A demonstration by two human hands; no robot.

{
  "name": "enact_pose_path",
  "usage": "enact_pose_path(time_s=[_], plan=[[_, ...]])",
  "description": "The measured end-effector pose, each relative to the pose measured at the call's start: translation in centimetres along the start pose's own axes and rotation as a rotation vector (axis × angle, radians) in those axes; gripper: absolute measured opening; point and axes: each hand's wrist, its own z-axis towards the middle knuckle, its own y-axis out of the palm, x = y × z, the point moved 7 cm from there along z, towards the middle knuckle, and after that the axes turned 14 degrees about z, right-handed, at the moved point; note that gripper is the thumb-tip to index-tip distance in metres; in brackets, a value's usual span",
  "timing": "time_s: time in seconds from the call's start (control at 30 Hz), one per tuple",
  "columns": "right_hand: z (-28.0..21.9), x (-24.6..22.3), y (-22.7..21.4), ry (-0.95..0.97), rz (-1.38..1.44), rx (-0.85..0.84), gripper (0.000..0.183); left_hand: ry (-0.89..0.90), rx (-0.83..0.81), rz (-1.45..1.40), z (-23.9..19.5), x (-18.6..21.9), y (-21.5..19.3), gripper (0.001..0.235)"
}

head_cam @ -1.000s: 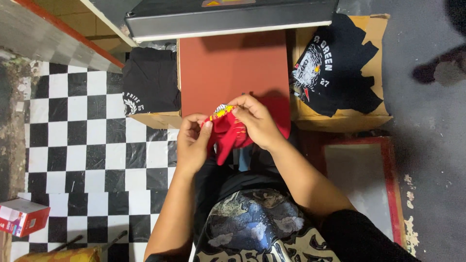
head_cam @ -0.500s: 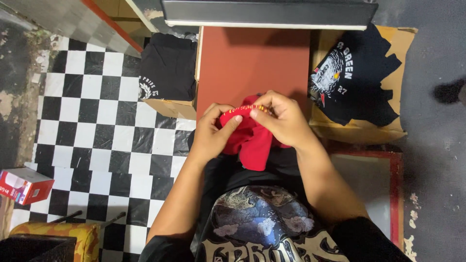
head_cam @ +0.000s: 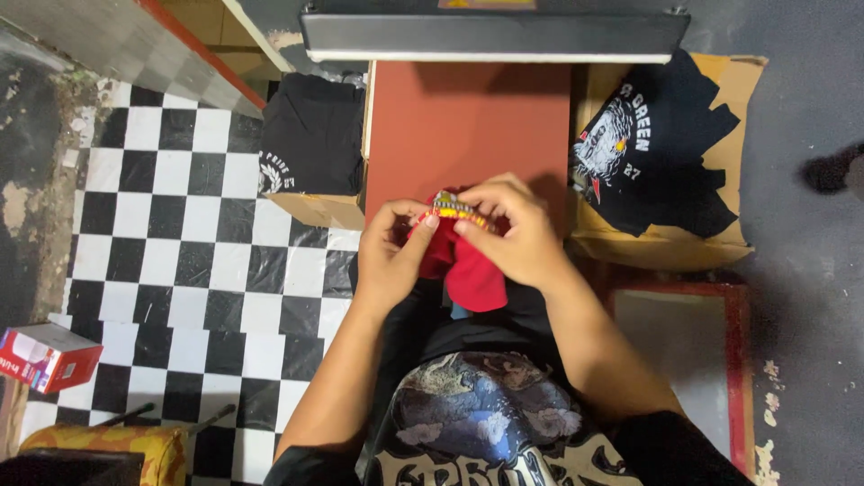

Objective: Aligning and preparing t-shirts on a heat press machine for garment decoration

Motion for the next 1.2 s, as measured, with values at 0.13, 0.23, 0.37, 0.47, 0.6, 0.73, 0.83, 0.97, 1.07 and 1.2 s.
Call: enact_pose_path(time_s=[0.13, 0.23, 0.37, 0.47, 0.6, 0.73, 0.83, 0.97, 1.07, 1.2], plan=[[0.0, -0.3, 0.5, 0.019, -0.016, -0.029, 0.018, -0.041, 0.0, 0.003, 0.1, 0.2, -0.1, 0.015], [-0.9, 1.3, -0.4, 0.056, 0.05, 0.055, 0.017, 0.147, -0.164, 0.196, -0.2, 1.3, 0.4, 0.033], [-0.9, 2.3, -1.0, 0.135, 0.183, 0.146, 0.019, 0.065, -0.195, 0.241, -1.3, -1.0, 2.1, 0.019], [-1.2, 1.2, -1.2, 0.147, 0.132, 0.099, 0.029, 0.023, -0.152, 0.162, -2.4, -1.4, 3.5, 0.019], [-1.1, -0.2, -1.4, 0.06, -0.09, -0.062, 0.033, 0.056, -0.17, 0.094, -2.5, 0.2, 4.3, 0.014], [-2.4, 1.6, -2.7, 0.082, -0.049, 0.079, 0.024, 0.019, -0.079, 0.119, -2.4, -2.8, 4.0, 0.017], [-2.9, 1.4, -3.1, 0.015, 0.045, 0.114, 0.026, 0.029, 0.11, 0.16, -1.1, -2.7, 1.2, 0.017], [-2.5, -2.4, 0.1, -0.107, -0.038, -0.082, 0.02, 0.074, 0.12, 0.337, 0.5, 1.3, -1.7, 0.015], [-2.0, -4.6, 1.8, -0.055, 0.012, -0.243, 0.02, -0.003, -0.072, 0.229, 1.2, 0.7, -1.3, 0.023], [-2.3, -1.5, 0.1, 0.079, 0.132, -0.157, 0.023, -0.081, -0.194, -0.318, 0.6, -3.7, -0.3, 0.037]])
